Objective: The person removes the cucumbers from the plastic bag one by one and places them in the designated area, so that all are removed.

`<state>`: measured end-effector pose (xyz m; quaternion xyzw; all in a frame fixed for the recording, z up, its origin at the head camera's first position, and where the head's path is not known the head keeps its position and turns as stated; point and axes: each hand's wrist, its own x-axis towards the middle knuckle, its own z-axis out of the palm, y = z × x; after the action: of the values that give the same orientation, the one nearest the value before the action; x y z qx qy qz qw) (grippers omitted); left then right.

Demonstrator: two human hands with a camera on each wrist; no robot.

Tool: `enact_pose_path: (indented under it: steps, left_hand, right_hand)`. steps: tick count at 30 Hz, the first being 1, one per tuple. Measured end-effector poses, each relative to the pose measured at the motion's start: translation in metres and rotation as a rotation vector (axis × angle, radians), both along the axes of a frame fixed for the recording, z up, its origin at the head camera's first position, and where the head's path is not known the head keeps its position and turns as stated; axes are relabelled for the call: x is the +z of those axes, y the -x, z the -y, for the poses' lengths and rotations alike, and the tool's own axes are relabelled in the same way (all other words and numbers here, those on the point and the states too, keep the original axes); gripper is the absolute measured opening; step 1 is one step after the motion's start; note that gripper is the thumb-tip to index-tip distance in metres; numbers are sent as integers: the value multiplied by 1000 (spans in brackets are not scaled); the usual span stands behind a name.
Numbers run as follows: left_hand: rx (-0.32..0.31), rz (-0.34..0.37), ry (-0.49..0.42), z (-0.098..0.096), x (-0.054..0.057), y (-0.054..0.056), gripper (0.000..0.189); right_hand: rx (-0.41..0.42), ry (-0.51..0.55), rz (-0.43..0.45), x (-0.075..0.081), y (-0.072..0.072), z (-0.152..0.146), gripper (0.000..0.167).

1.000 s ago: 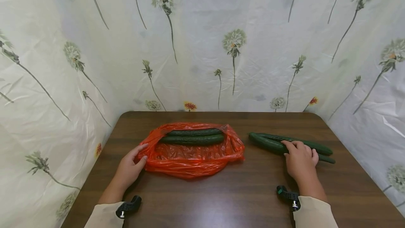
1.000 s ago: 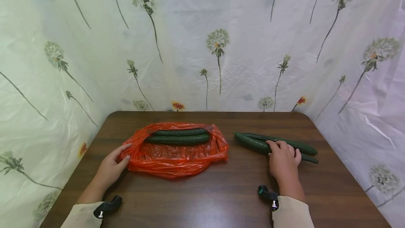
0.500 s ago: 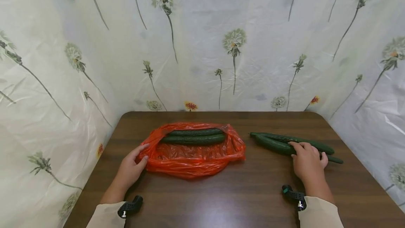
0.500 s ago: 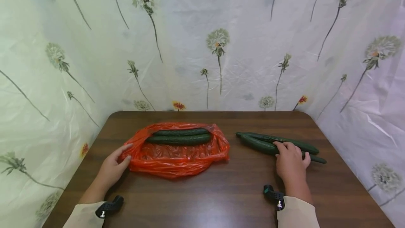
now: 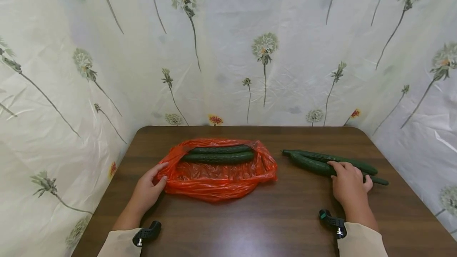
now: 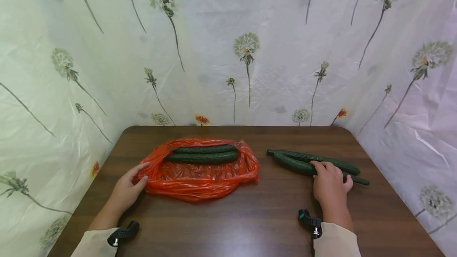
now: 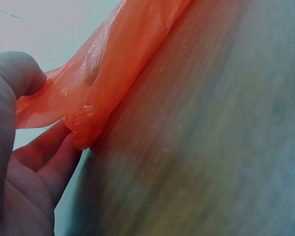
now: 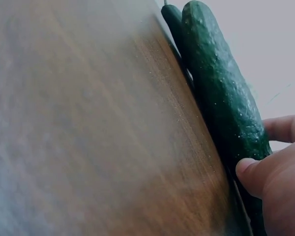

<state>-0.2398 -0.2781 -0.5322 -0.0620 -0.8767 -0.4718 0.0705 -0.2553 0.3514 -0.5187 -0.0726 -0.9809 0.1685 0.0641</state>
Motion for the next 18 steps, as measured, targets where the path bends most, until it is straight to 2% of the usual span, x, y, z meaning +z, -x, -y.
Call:
enact_pose_path:
  steps: [18]
  left_hand:
    - [-12, -12, -7, 0, 3, -2, 46]
  right_hand:
    - [17, 38, 39, 2, -1, -3, 57]
